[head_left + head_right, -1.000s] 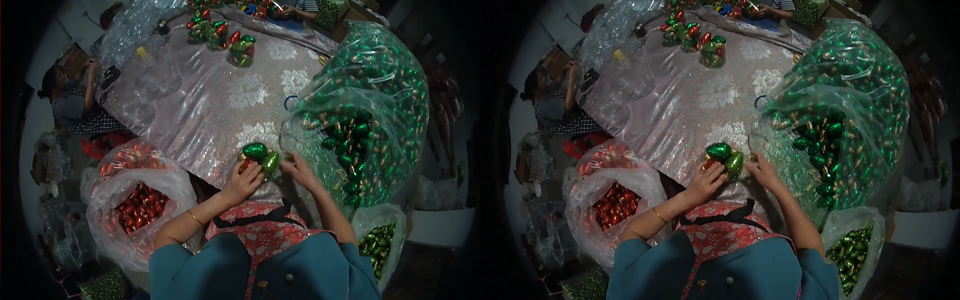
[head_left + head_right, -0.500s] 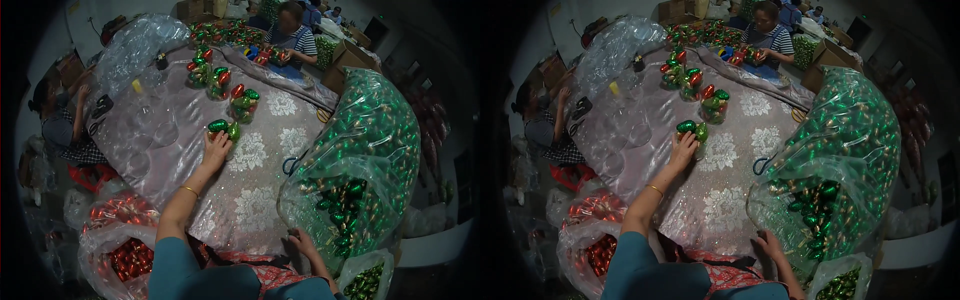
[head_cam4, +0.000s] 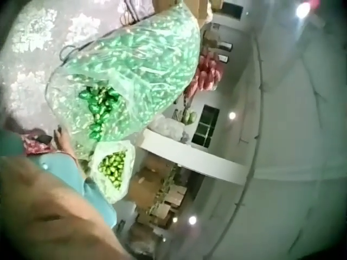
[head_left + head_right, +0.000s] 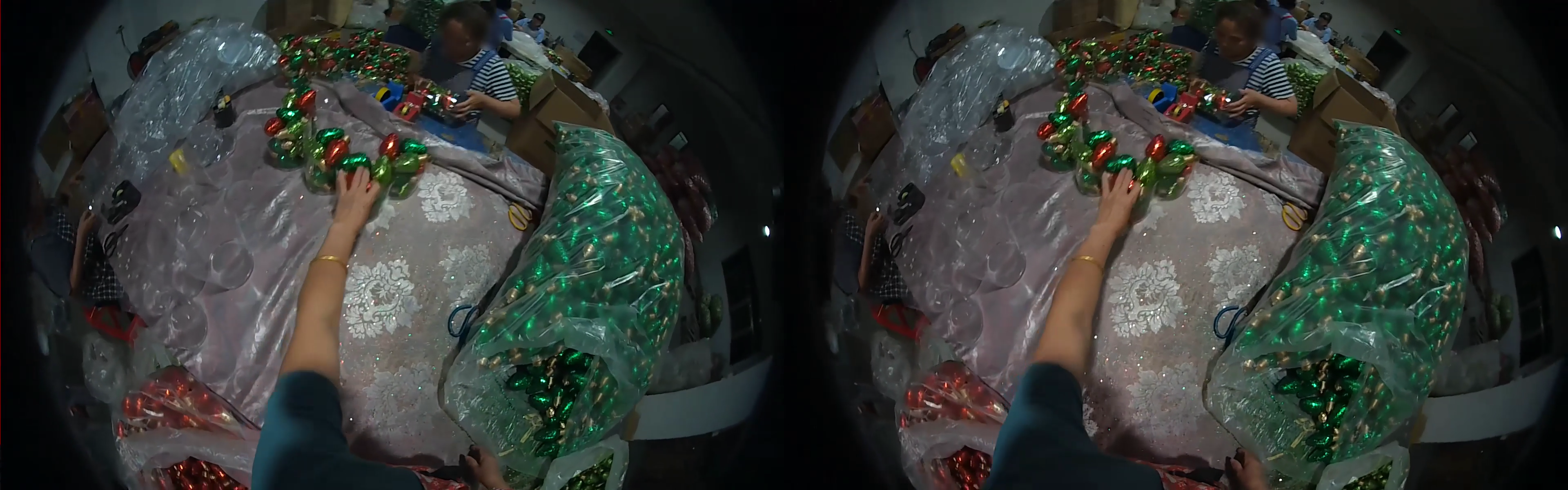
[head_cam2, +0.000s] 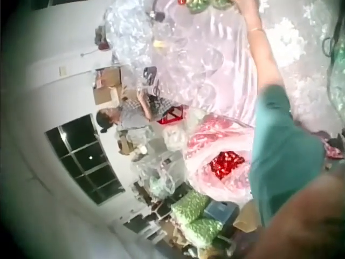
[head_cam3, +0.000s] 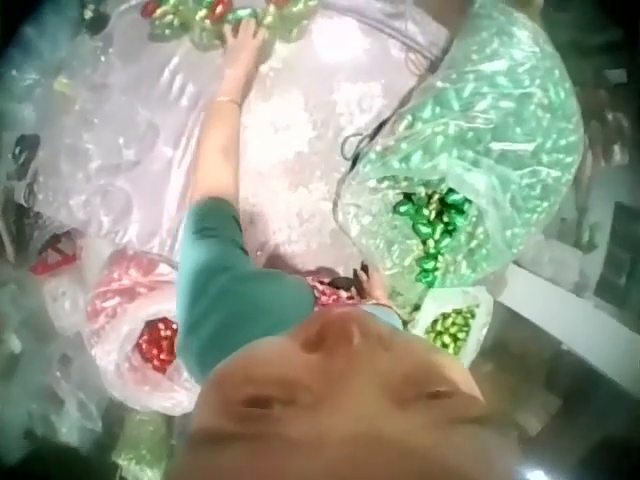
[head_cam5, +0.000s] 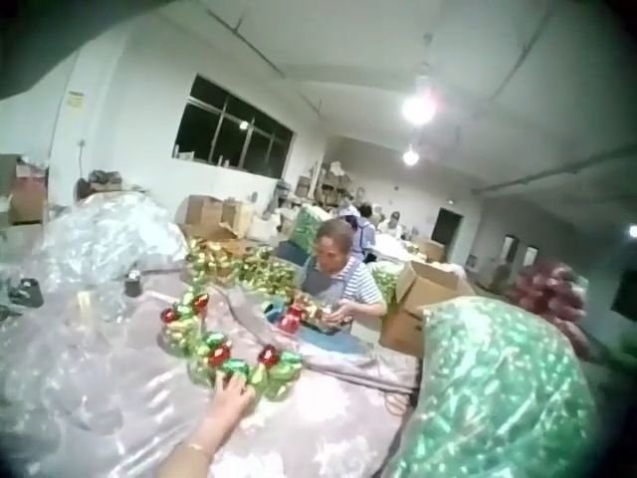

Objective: The person packages small red and green ornaments into plastic bags by hand.

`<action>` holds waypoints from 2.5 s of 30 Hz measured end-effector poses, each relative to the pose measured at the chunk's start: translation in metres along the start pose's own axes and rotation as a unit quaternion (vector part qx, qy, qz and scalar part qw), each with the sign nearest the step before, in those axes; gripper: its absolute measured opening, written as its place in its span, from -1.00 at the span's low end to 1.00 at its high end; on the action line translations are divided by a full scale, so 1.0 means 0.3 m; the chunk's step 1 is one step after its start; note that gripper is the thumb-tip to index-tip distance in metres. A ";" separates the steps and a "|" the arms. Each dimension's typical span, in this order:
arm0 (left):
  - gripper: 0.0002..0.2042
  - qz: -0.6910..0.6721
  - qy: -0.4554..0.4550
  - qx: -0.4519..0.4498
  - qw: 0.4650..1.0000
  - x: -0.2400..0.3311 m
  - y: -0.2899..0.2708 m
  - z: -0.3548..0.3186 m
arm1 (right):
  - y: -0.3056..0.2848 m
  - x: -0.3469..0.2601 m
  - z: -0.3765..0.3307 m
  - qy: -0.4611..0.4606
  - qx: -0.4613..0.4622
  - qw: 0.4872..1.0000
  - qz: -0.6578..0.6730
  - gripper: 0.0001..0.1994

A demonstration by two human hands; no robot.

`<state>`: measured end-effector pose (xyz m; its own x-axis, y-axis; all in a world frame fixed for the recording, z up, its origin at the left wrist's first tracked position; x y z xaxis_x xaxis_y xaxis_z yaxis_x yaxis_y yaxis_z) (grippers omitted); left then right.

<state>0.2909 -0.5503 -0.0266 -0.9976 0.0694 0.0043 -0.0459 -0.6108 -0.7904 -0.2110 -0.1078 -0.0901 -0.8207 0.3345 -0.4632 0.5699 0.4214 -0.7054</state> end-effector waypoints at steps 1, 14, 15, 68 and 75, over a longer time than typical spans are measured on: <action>-0.65 0.000 -0.029 0.006 1.000 -0.002 0.025 0.031 | -0.006 -0.001 -0.011 0.010 -0.006 1.000 -0.021 -0.57; -0.58 0.164 -0.373 -0.114 0.906 -0.524 -0.423 -0.470 | 0.027 0.153 0.001 0.001 0.071 0.997 0.026 -0.76; -0.61 0.190 -0.381 -0.222 0.877 -0.580 -0.471 -0.553 | 0.009 0.097 0.012 -0.036 0.096 0.995 -0.007 -0.80; -0.18 -0.357 -0.021 -0.337 0.871 1.181 -0.923 -0.995 | -0.450 1.634 -0.556 0.420 0.465 0.722 0.292 -0.57; -0.18 -0.311 -0.072 -0.376 0.870 1.145 -0.922 -1.025 | -0.347 1.751 -0.400 0.423 0.389 0.802 0.164 -0.37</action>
<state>-0.0229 -0.1150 0.0050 -0.7904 0.0690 0.6087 -0.5864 0.2025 -0.7843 -0.6967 0.1253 -0.1955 -0.1222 0.9104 -0.3952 0.2813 -0.3501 -0.8935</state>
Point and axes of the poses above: each hand's wrist, its own z-axis towards the middle knuckle, its own y-axis out of the palm, x = y × z, the point moved 5 cm from there along z, towards the middle knuckle, and after that the axes turned 4 degrees about z, right-handed, at the moved point
